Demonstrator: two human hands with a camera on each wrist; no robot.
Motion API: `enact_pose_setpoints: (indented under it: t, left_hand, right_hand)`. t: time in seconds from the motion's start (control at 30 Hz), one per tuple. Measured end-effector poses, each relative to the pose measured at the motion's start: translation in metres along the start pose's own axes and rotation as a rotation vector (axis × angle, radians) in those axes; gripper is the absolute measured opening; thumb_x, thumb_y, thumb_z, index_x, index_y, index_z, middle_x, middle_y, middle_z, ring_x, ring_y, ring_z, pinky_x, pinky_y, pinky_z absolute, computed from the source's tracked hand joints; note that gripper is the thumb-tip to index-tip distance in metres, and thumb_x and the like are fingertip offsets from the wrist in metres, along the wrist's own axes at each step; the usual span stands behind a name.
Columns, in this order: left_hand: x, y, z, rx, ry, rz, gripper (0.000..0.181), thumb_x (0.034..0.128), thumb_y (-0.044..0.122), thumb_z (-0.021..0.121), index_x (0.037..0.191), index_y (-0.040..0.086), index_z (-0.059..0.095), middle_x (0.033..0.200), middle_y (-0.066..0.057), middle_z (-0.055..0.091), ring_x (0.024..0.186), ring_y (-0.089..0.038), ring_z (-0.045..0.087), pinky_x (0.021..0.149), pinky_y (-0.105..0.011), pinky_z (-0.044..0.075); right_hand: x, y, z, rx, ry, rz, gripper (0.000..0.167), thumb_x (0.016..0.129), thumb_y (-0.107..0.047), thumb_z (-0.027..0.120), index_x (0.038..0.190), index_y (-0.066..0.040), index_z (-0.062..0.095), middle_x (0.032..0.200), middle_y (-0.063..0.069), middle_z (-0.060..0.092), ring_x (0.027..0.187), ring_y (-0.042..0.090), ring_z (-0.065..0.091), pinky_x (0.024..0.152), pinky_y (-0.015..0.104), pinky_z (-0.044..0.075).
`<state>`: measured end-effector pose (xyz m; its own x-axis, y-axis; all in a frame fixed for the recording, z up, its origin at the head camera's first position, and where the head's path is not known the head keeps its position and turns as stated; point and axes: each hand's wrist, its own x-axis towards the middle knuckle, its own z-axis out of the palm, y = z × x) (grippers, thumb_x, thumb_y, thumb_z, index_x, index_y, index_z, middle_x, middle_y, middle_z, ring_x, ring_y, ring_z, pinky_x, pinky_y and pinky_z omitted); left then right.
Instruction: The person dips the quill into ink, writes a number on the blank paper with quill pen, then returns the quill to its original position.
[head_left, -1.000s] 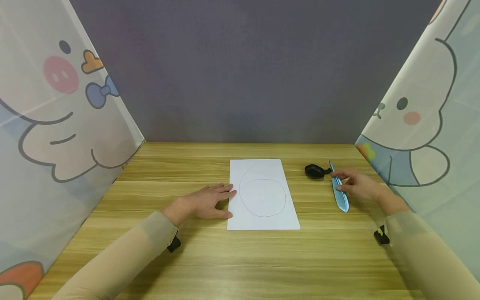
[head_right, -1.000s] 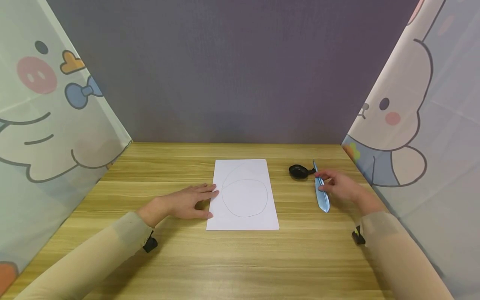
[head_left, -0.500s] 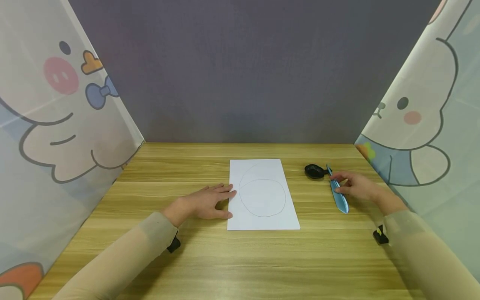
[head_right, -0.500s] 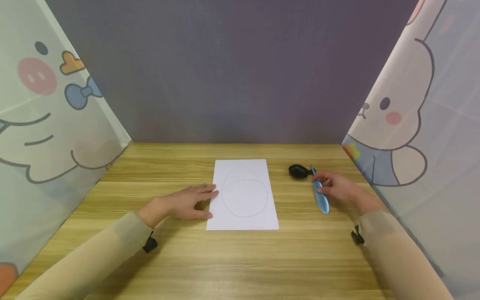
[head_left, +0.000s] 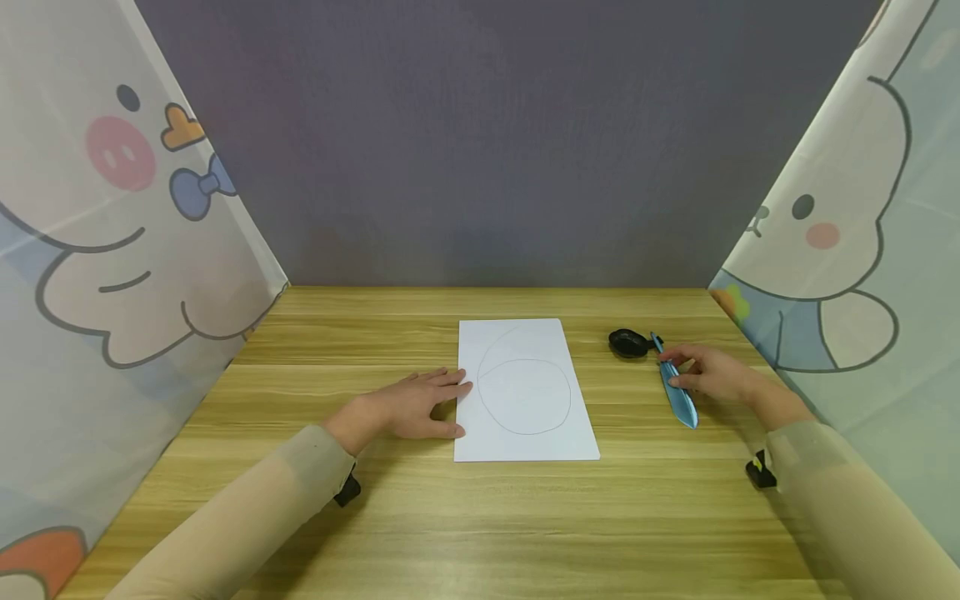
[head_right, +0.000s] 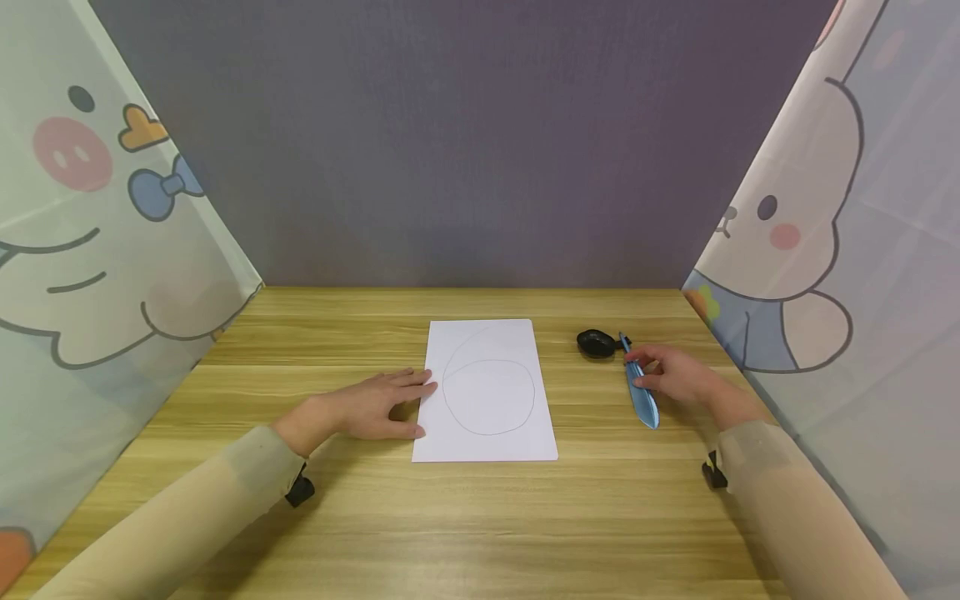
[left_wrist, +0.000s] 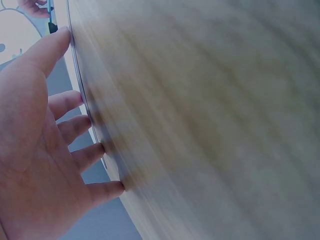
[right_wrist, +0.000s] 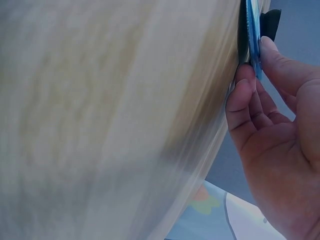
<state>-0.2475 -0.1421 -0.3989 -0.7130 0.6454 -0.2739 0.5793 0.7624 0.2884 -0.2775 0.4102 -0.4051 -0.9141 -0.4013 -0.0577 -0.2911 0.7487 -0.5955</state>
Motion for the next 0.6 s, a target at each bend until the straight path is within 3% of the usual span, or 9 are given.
enact_pose_setpoints:
  t: [0.6]
  left_hand:
    - [0.002, -0.0016, -0.001, 0.012, -0.004, 0.009, 0.085, 0.1073, 0.067, 0.059, 0.176, 0.024, 0.031, 0.186, -0.001, 0.016, 0.173, -0.035, 0.013, 0.138, -0.065, 0.017]
  right_hand:
    - [-0.0003, 0.0008, 0.0001, -0.009, 0.012, 0.0, 0.046, 0.107, -0.009, 0.071, 0.148, 0.008, 0.058, 0.129, 0.03, 0.065, 0.085, 0.011, 0.068, 0.067, 0.028, 0.056]
